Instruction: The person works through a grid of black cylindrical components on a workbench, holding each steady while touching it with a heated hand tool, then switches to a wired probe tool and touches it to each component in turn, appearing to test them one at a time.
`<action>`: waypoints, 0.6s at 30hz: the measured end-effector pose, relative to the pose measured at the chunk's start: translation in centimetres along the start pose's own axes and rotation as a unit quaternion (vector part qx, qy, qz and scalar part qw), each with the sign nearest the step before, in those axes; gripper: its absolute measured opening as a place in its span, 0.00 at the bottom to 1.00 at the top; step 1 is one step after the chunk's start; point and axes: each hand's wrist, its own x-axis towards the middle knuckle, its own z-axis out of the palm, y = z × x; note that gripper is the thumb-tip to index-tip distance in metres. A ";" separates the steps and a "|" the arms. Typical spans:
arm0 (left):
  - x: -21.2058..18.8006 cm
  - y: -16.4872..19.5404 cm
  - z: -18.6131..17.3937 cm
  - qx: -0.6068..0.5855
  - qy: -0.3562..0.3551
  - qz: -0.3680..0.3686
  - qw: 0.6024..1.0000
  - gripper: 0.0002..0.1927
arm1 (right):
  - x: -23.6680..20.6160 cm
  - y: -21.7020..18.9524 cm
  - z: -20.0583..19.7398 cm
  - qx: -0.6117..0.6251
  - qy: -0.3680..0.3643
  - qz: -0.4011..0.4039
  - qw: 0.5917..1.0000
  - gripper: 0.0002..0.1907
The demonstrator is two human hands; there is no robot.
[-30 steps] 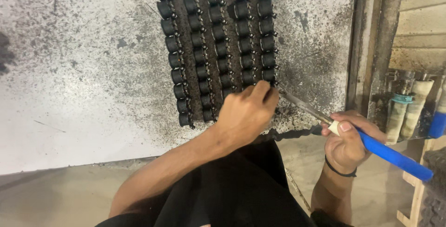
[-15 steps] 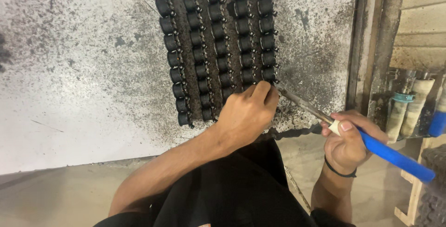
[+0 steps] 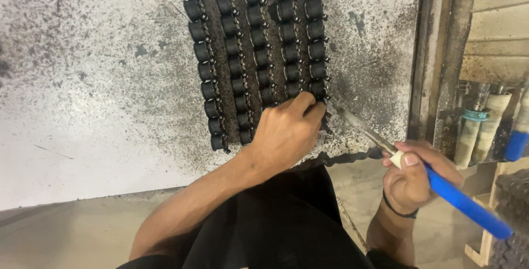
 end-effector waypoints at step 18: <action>1.5 0.4 -0.3 0.065 -0.038 0.018 0.997 0.08 | 1.3 0.3 -1.3 -0.056 -0.069 -0.070 0.994 0.12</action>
